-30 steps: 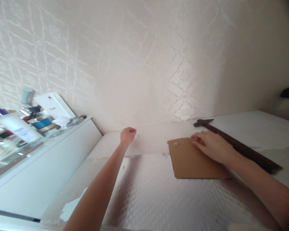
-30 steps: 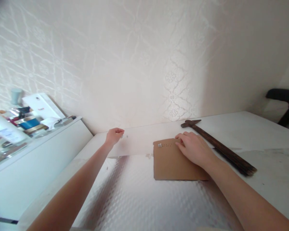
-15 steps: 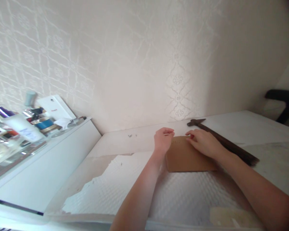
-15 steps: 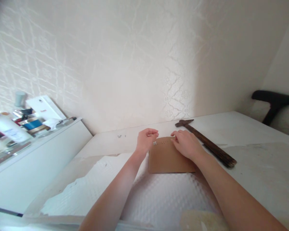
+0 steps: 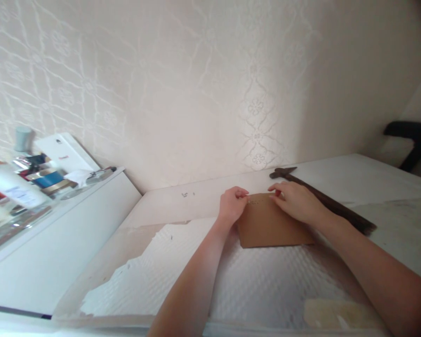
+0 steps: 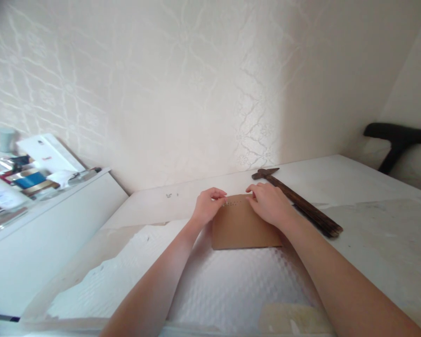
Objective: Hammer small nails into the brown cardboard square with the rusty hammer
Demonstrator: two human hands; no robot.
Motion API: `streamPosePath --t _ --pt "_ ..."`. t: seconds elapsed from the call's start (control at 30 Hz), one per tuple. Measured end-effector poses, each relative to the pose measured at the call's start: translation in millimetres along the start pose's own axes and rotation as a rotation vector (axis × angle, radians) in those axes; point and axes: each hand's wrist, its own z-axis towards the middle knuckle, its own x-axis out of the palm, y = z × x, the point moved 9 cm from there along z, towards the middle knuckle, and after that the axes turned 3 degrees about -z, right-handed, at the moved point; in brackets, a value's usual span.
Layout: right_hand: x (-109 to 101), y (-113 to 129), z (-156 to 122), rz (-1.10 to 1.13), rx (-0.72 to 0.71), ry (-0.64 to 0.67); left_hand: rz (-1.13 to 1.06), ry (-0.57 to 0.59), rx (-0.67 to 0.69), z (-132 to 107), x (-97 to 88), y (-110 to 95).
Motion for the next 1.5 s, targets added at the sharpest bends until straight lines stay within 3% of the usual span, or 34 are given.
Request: streamPosePath --t 0.6,1.1,1.2,1.3,1.4,1.5 --pt "-4 -2 -2 0.004 0.017 -0.023 0.036 0.047 -0.023 -2 1.1 2" --pt "-3 -17 -1 -0.048 0.089 -0.008 0.031 0.061 -0.042 -1 2.1 6" --pt "-10 -23 -4 -0.138 0.173 -0.027 0.028 0.071 -0.050 -1 3.9 8" --pt "-21 -40 -13 -0.216 0.364 -0.030 0.029 0.081 -0.059 0 5.6 12" --pt "-23 -57 -24 -0.232 0.534 0.039 0.025 0.100 -0.072 1 7.7 15" --pt "-16 -71 -30 -0.217 0.610 0.110 0.017 0.110 -0.089 2 8.5 17"
